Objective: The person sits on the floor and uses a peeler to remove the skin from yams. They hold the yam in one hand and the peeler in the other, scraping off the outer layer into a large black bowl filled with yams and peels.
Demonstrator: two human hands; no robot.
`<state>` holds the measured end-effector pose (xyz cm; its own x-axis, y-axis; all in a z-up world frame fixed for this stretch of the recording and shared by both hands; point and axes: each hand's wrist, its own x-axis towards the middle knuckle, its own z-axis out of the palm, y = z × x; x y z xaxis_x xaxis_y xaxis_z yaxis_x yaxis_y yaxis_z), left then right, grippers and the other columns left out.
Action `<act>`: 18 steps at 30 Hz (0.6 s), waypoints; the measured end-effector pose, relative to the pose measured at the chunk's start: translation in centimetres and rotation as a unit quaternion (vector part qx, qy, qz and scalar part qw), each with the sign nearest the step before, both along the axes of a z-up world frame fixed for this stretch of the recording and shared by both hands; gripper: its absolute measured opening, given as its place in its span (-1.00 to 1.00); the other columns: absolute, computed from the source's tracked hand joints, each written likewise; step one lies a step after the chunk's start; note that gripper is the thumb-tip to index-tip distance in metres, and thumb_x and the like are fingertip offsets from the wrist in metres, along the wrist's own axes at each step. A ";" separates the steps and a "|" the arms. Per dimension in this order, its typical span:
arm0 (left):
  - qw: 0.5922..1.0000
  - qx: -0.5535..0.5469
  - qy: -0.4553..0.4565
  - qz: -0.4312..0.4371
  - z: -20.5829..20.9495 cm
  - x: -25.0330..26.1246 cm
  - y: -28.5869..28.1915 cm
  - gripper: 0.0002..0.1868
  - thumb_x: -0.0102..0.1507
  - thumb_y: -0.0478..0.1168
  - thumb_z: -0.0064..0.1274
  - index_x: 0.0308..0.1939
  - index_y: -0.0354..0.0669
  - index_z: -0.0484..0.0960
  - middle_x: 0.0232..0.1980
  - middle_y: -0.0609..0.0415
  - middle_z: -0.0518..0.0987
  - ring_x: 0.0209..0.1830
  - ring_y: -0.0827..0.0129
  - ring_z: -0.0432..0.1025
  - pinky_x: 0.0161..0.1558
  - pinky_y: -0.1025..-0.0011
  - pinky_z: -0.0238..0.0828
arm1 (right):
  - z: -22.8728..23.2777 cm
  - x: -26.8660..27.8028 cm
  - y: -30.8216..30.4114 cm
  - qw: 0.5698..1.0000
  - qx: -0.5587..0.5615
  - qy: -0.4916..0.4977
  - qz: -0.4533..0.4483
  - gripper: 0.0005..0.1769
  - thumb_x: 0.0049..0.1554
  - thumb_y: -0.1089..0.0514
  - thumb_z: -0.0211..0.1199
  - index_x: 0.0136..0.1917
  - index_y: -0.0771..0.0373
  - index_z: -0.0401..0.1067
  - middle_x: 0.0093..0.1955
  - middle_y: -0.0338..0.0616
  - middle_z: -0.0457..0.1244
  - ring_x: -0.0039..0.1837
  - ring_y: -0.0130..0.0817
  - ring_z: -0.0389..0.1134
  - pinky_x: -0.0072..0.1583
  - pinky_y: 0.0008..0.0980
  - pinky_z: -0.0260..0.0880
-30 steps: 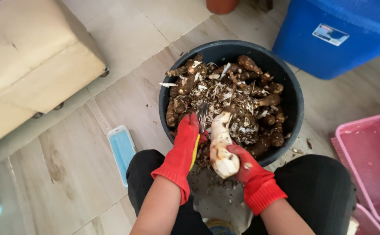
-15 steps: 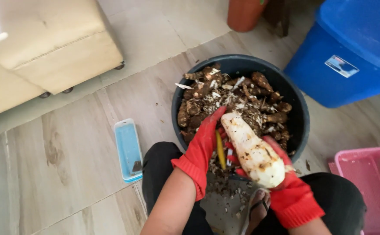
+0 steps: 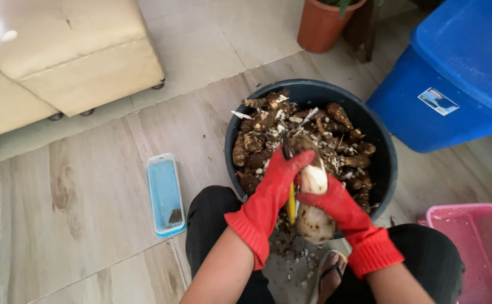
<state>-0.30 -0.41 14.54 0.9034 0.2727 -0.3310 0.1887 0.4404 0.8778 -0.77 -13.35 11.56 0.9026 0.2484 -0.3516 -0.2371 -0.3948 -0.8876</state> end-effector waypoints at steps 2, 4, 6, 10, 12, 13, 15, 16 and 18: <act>0.999 -0.034 0.032 -0.006 1.2 -1.6 0.9 -0.38 0.06 0.11 0.38 0.06 -0.05 0.51 -0.28 -0.04 0.59 -0.47 0.26 0.52 -0.43 0.39 0.61 | -1.5 -0.4 0.0 0.995 0.061 0.026 -0.071 -0.15 -0.42 0.12 0.75 0.15 0.22 0.51 -0.09 0.04 0.42 -0.03 -0.15 0.43 -0.02 -0.19 0.46; 0.995 -0.068 0.071 -0.008 0.5 -2.1 1.8 -0.38 0.14 0.12 0.31 0.13 -0.12 0.49 -0.15 -0.11 0.63 -0.34 0.22 0.57 -0.27 0.35 0.69 | -3.4 -0.7 -0.6 0.981 0.120 0.058 -0.138 -0.30 -0.36 0.24 0.72 0.07 0.26 0.53 -0.19 0.06 0.42 -0.13 -0.14 0.43 -0.13 -0.20 0.46; 0.985 -0.166 0.030 0.031 -2.1 -1.3 2.4 -0.50 0.22 -0.20 0.25 0.15 -0.33 0.43 -0.12 -0.21 0.57 -0.21 0.07 0.61 -0.05 0.17 0.68 | -5.5 -1.0 -2.1 0.959 0.184 0.116 -0.183 -0.44 -0.31 0.31 0.62 0.01 0.29 0.56 -0.18 0.10 0.42 -0.13 -0.06 0.48 -0.08 -0.09 0.47; 0.984 -0.175 0.002 0.017 -7.3 0.5 2.9 -0.54 0.25 -0.35 0.17 0.18 -0.37 0.37 -0.07 -0.31 0.57 -0.12 -0.02 0.61 0.03 0.07 0.63 | -4.2 -1.6 -1.9 0.944 0.207 0.155 -0.204 -0.47 -0.30 0.33 0.59 0.00 0.32 0.58 -0.19 0.14 0.43 -0.16 -0.02 0.49 -0.11 -0.07 0.48; 0.989 -0.131 0.059 -0.041 -2.4 -1.7 2.5 -0.55 0.30 -0.26 0.14 0.27 -0.14 0.45 -0.07 -0.43 0.62 -0.16 -0.12 0.62 -0.14 0.05 0.69 | -6.0 -0.9 -2.2 0.942 0.196 0.162 -0.219 -0.43 -0.33 0.30 0.63 0.00 0.31 0.56 -0.21 0.15 0.40 -0.19 0.01 0.47 -0.13 0.01 0.49; 0.989 -0.128 0.062 -0.038 -2.9 -1.9 2.6 -0.55 0.30 -0.26 0.14 0.27 -0.14 0.45 -0.07 -0.43 0.62 -0.16 -0.12 0.62 -0.14 0.05 0.69 | -5.3 -0.9 -1.8 0.941 0.198 0.165 -0.217 -0.43 -0.33 0.30 0.63 0.00 0.31 0.56 -0.21 0.15 0.40 -0.19 0.01 0.47 -0.13 0.01 0.49; 0.987 -0.034 0.074 -0.139 -4.1 -2.4 2.2 -0.48 0.34 -0.04 0.12 0.38 0.13 0.42 -0.25 -0.28 0.66 -0.41 0.07 0.62 -0.29 0.14 0.72 | -4.0 -1.3 -1.6 0.945 0.175 0.159 -0.226 -0.42 -0.32 0.28 0.63 0.01 0.32 0.55 -0.19 0.15 0.39 -0.14 -0.01 0.46 -0.10 0.00 0.47; 0.986 -0.034 0.080 -0.144 -4.1 -2.7 1.9 -0.48 0.34 -0.04 0.12 0.38 0.13 0.42 -0.25 -0.28 0.66 -0.41 0.07 0.62 -0.29 0.14 0.72 | -2.6 -1.8 -1.4 0.943 0.175 0.164 -0.231 -0.42 -0.32 0.28 0.63 0.01 0.32 0.55 -0.19 0.15 0.39 -0.14 -0.01 0.46 -0.10 0.00 0.47; 0.973 0.088 0.076 -0.198 -4.0 -2.8 1.6 -0.43 0.38 0.08 0.00 0.46 0.13 0.36 -0.31 -0.27 0.65 -0.51 0.09 0.58 -0.37 0.14 0.71 | 0.3 -2.3 -1.0 0.941 0.171 0.183 -0.228 -0.40 -0.37 0.30 0.63 -0.02 0.35 0.55 -0.21 0.21 0.39 -0.15 0.06 0.45 -0.07 0.00 0.47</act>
